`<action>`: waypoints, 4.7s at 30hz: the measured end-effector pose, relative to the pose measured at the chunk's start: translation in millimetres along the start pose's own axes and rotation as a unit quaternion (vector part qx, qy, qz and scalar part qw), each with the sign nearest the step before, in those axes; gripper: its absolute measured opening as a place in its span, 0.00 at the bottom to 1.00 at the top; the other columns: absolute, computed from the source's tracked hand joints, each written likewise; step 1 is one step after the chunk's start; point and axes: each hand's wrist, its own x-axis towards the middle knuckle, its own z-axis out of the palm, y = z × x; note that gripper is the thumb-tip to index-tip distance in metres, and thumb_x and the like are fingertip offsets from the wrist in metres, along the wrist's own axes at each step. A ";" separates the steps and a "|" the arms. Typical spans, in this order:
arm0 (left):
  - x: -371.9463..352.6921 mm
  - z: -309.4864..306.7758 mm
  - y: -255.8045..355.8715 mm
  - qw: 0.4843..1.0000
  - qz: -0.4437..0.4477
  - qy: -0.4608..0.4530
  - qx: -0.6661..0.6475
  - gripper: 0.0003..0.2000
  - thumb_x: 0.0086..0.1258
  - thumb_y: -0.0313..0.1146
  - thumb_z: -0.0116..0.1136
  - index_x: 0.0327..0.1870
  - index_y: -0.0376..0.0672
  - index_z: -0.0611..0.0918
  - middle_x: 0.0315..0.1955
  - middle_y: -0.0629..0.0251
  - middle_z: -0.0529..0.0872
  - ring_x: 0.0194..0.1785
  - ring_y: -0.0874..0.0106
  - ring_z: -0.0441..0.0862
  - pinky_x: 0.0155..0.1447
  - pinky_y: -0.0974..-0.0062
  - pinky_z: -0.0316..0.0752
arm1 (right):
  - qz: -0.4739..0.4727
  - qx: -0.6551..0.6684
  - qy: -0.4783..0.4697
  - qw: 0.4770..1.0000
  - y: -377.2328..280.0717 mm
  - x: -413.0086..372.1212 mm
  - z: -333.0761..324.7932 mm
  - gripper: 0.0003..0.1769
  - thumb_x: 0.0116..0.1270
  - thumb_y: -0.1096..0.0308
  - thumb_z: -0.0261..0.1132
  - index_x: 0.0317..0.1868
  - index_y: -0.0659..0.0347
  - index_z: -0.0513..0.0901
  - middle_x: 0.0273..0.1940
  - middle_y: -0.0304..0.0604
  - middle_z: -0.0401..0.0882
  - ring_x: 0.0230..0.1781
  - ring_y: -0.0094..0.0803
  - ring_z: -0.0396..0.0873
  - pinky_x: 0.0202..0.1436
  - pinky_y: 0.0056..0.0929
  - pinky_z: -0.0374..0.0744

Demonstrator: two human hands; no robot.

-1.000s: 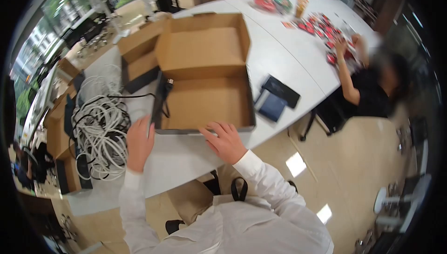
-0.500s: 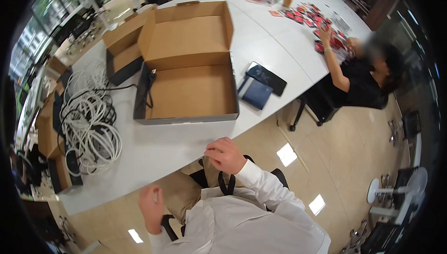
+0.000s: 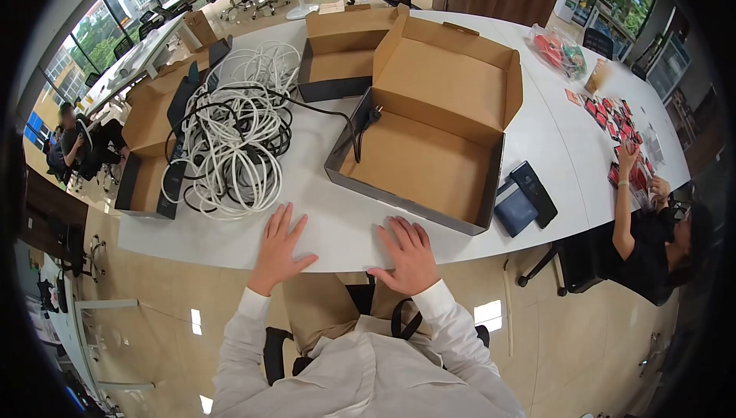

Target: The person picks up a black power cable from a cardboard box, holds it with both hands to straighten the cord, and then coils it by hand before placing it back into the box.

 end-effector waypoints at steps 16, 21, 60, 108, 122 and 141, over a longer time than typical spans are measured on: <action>0.0 15.1 -2.5 0.989 -0.122 0.080 0.027 0.39 0.66 0.53 0.64 0.71 0.32 0.69 0.75 0.44 0.62 0.78 0.49 0.57 0.79 0.45 0.48 | 0.028 -0.153 -0.045 0.987 -6.6 0.6 15.8 0.39 0.59 0.78 0.60 0.74 0.51 0.68 0.74 0.48 0.64 0.76 0.45 0.63 0.75 0.57 0.62; 2.8 7.8 10.5 0.981 -0.168 0.080 0.050 0.37 0.64 0.53 0.65 0.69 0.34 0.72 0.72 0.45 0.65 0.76 0.48 0.59 0.77 0.37 0.45 | 0.020 -0.148 -0.050 0.988 -3.1 -1.5 18.2 0.45 0.53 0.80 0.63 0.75 0.53 0.65 0.76 0.50 0.60 0.78 0.47 0.59 0.78 0.57 0.57; -60.4 -37.2 -232.7 0.879 -0.390 0.225 0.159 0.09 0.63 0.36 0.61 0.34 0.41 0.80 0.43 0.53 0.85 0.50 0.50 0.80 0.51 0.47 0.71 | 0.015 -0.191 -0.066 0.979 -2.2 -3.3 24.7 0.38 0.58 0.75 0.63 0.72 0.54 0.70 0.75 0.54 0.63 0.77 0.49 0.60 0.77 0.59 0.57; -88.2 -26.7 -245.9 0.938 -0.292 0.087 0.164 0.30 0.80 0.44 0.43 0.75 0.31 0.61 0.72 0.29 0.60 0.75 0.37 0.58 0.78 0.49 0.54 | 0.028 -0.223 -0.043 0.974 -7.5 -3.5 12.2 0.29 0.68 0.67 0.59 0.71 0.44 0.72 0.72 0.40 0.69 0.73 0.38 0.67 0.73 0.51 0.67; -82.4 -26.6 -238.5 0.933 -0.309 0.122 0.140 0.32 0.82 0.51 0.40 0.74 0.31 0.64 0.72 0.33 0.61 0.73 0.38 0.61 0.75 0.48 0.57 | 0.056 -0.188 -0.004 0.981 -6.1 -2.6 25.0 0.35 0.57 0.72 0.62 0.68 0.44 0.76 0.69 0.41 0.73 0.71 0.39 0.71 0.70 0.48 0.71; -81.2 -37.1 -211.3 0.947 -0.230 0.185 0.130 0.17 0.65 0.33 0.67 0.52 0.32 0.84 0.47 0.44 0.86 0.50 0.44 0.80 0.58 0.46 0.74 | 0.077 -0.129 -0.007 0.989 -3.6 -11.7 19.2 0.43 0.50 0.72 0.69 0.71 0.48 0.72 0.71 0.43 0.69 0.71 0.41 0.68 0.71 0.44 0.72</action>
